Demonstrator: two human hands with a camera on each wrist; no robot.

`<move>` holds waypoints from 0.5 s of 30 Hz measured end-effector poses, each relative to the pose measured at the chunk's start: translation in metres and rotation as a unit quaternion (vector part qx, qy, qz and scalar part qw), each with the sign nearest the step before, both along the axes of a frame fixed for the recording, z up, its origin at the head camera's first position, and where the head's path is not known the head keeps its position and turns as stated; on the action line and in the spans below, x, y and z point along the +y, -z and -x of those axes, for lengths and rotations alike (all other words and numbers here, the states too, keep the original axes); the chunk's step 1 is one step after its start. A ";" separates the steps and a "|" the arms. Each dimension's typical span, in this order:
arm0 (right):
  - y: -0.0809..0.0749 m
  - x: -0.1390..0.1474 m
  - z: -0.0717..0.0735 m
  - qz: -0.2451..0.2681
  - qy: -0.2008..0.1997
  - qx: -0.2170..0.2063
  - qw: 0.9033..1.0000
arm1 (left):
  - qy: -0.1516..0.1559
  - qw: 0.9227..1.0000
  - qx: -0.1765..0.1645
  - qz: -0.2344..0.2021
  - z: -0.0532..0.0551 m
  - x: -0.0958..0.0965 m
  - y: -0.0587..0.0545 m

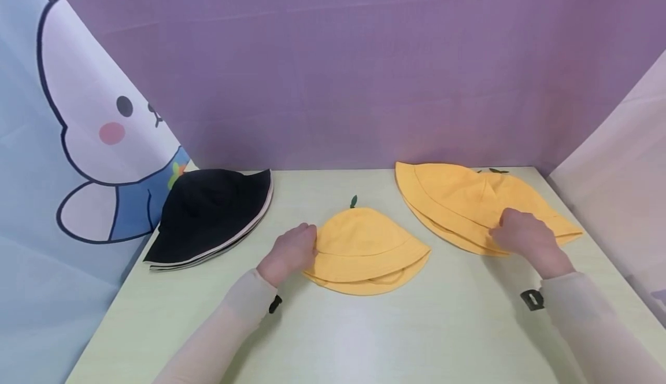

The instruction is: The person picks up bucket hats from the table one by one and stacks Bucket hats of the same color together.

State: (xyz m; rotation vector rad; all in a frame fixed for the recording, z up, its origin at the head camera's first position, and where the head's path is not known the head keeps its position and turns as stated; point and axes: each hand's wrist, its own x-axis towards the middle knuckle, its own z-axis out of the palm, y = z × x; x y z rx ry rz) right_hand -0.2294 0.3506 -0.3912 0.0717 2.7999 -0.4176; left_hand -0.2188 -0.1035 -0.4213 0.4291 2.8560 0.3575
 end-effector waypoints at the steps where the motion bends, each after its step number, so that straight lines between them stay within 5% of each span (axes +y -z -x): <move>1: 0.001 0.002 0.000 0.003 0.004 -0.007 1.000 | 0.000 1.000 0.002 0.001 0.000 0.000 0.000; 10: 0.012 0.009 -0.001 0.041 0.030 -0.040 0.998 | 0.003 1.000 0.005 0.009 0.001 -0.001 0.001; 15: 0.013 0.016 0.000 0.080 0.011 -0.041 0.996 | 0.002 1.000 -0.001 0.010 0.001 0.001 0.000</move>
